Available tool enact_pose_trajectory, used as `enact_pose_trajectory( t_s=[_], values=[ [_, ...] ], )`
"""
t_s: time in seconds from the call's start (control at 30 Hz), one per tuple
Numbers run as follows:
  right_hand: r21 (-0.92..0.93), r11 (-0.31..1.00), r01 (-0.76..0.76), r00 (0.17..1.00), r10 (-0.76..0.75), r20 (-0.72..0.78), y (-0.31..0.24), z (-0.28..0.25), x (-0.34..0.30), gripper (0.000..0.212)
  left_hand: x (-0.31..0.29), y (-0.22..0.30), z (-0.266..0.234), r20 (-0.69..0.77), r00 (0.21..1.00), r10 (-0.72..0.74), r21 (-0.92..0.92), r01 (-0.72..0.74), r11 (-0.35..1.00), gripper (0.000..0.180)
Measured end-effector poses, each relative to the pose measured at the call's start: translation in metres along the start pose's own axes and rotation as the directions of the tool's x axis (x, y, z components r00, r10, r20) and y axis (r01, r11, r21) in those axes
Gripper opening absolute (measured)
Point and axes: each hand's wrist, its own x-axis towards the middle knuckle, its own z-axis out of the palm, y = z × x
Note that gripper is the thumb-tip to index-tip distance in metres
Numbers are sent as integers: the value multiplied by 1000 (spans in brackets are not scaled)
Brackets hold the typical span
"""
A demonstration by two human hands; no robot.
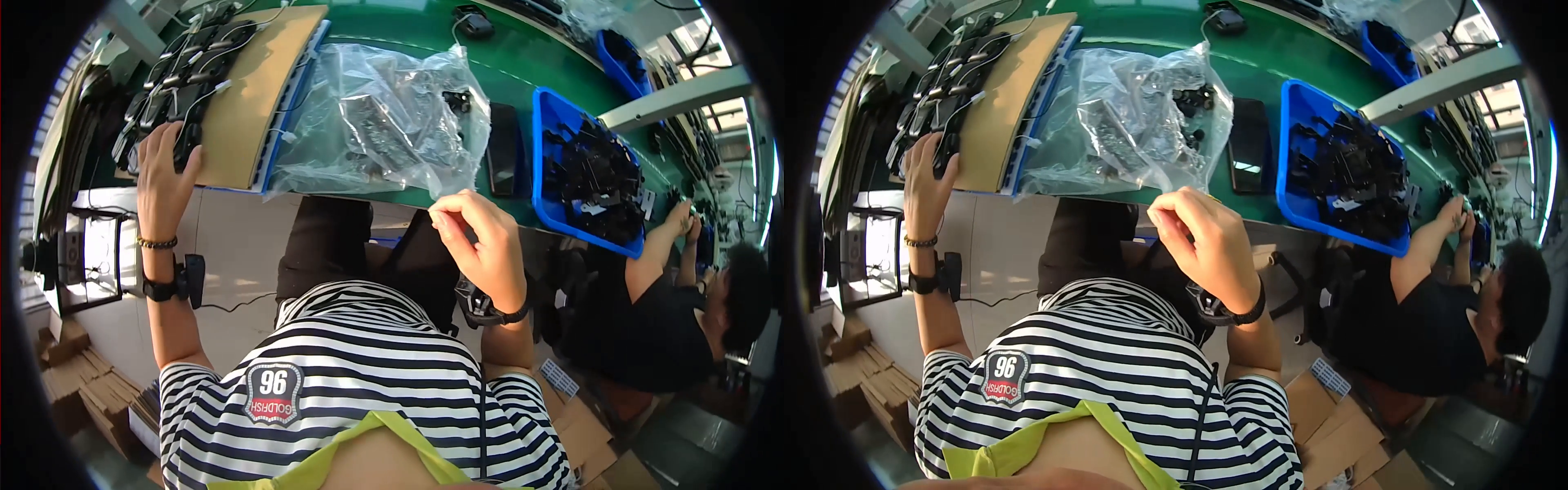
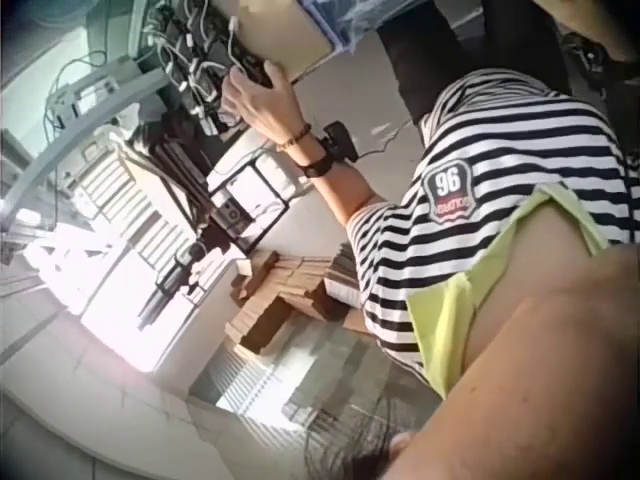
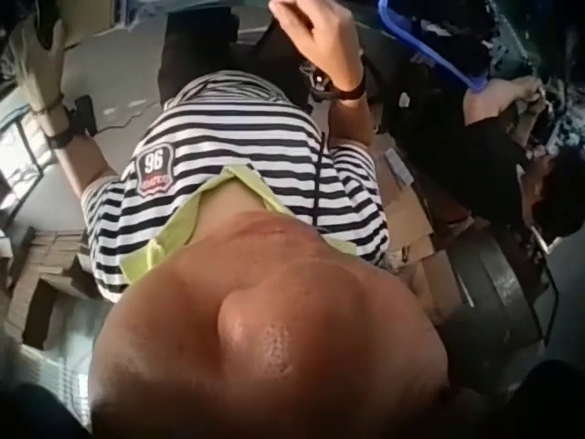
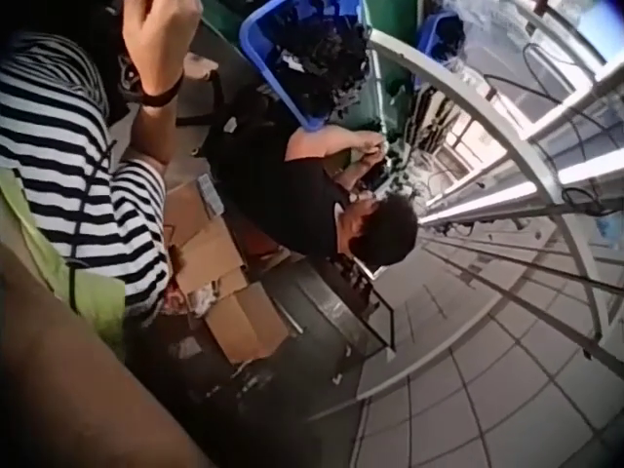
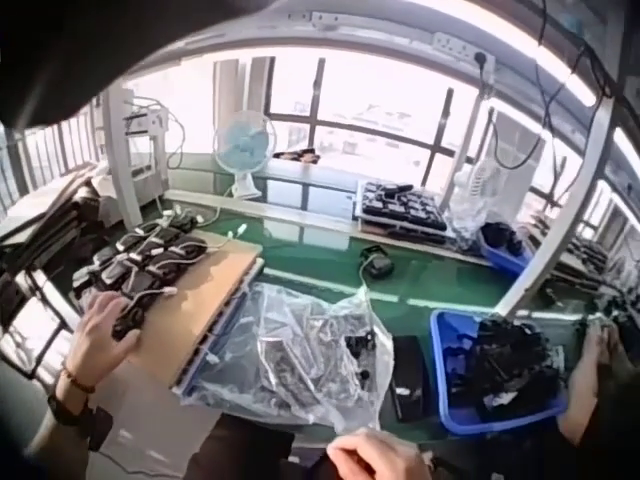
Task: The person picks up a black plastic housing from a board, inserts a wire and a small component into it, and places the unit back. This process is repeated with another housing before the person adjusts a bracelet on their wrist.
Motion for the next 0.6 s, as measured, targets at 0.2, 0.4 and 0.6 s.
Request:
enact_pose_trajectory(
  t_s=[0.2, 0.4, 0.6],
  values=[
    [55, 996, 68, 997, -70, 36, 3, 15, -8, 6, 5, 8, 11, 38, 999, -28, -189, 35, 981, 47],
    [91, 991, 96, 992, -103, 78, 0, 33, -5, 6, -5, 3, 2, 66, 997, -35, -323, 54, 945, 55],
    [69, 998, -12, 988, 1, 153, -8, 34, -10, 7, -4, 24, 2, -59, 998, 12, -436, -37, 899, 60]
  ],
)
